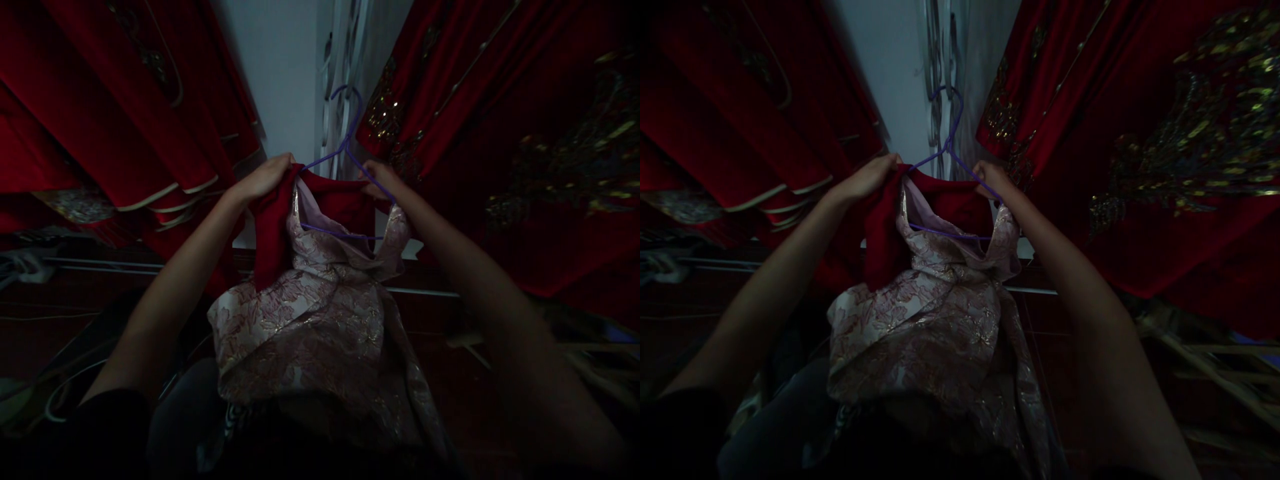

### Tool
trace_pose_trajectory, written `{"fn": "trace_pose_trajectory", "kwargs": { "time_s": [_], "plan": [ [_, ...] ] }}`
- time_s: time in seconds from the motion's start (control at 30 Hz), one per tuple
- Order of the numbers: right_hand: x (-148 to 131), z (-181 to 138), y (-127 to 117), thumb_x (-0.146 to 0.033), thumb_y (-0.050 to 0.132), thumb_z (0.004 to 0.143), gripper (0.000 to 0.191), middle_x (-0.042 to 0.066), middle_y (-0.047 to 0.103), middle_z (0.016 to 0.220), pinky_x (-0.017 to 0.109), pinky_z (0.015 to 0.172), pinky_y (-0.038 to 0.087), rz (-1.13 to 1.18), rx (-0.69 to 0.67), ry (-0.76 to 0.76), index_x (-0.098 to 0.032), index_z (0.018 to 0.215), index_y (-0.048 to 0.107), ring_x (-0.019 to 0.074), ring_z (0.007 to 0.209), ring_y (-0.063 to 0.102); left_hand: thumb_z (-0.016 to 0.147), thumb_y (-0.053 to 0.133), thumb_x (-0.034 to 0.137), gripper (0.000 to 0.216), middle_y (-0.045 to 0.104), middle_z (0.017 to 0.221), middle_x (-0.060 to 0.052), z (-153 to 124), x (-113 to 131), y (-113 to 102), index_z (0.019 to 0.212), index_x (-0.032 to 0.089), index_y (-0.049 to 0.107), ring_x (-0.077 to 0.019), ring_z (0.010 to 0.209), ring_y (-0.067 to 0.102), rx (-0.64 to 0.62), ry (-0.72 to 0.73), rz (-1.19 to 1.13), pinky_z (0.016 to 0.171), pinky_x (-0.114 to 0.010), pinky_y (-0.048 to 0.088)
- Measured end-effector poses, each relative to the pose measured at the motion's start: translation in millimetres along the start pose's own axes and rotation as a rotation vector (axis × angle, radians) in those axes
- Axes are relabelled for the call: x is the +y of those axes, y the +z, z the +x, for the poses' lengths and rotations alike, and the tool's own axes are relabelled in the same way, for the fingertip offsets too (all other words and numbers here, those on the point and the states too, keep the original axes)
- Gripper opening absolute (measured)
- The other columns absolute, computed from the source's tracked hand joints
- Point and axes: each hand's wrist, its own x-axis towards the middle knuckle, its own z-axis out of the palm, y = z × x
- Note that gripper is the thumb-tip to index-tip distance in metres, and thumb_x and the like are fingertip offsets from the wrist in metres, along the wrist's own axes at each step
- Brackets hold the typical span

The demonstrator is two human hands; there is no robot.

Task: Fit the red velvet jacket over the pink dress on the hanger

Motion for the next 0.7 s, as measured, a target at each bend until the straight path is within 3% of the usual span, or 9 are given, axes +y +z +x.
{"fn": "trace_pose_trajectory", "kwargs": {
  "time_s": [0.1,0.23,0.4,0.57,0.7],
  "plan": [
    [10,-7,-16,-0.011,0.063,0.057,0.03,-0.002,0.059,0.071,0.03,0.072,0.044,-0.177,0.127,0.029,-0.02,0.086,0.06,0.0182,0.071,0.056,0.093,0.035,0.036,0.029,0.061,0.074,-0.004,-12,-6,7,0.095,0.02,0.059,-0.0196,0.077,0.062,0.084,0.062,0.164,0.073,-0.031,0.047],
    [26,-18,-36,-0.008,0.061,0.061,0.038,0.006,0.066,0.089,0.031,0.076,0.044,-0.249,0.253,-0.022,-0.016,0.098,0.062,0.0171,0.075,0.055,0.093,0.035,0.032,0.031,0.062,0.074,-0.005,-29,-19,17,0.109,0.018,0.056,-0.0205,0.077,0.063,0.21,0.047,0.308,0.073,-0.03,0.045],
    [57,-42,-71,-0.001,0.054,0.062,0.038,0.014,0.068,0.095,0.03,0.079,0.043,-0.4,0.373,0.061,-0.012,0.096,0.067,0.0181,0.08,0.057,0.094,0.033,0.033,0.036,0.062,0.072,-0.006,-37,-29,27,0.118,0.015,0.052,-0.0206,0.071,0.063,0.218,0.013,0.303,0.07,-0.03,0.044],
    [68,-82,-95,-0.008,0.056,0.067,0.029,0.015,0.071,0.095,0.032,0.085,0.044,-0.461,0.422,0.162,-0.015,0.091,0.071,0.0218,0.085,0.062,0.093,0.035,0.032,0.036,0.063,0.071,-0.005,-39,-27,34,0.119,0.013,0.05,-0.0195,0.069,0.064,0.243,0.017,0.331,0.067,-0.028,0.044],
    [56,-109,-90,-0.016,0.058,0.071,0.029,0.013,0.071,0.092,0.035,0.08,0.047,-0.318,0.341,0.219,-0.017,0.098,0.069,0.0225,0.081,0.063,0.093,0.036,0.031,0.035,0.063,0.071,-0.006,-45,-22,38,0.12,0.012,0.049,-0.0199,0.068,0.064,0.265,-0.017,0.348,0.065,-0.028,0.044]
  ]
}}
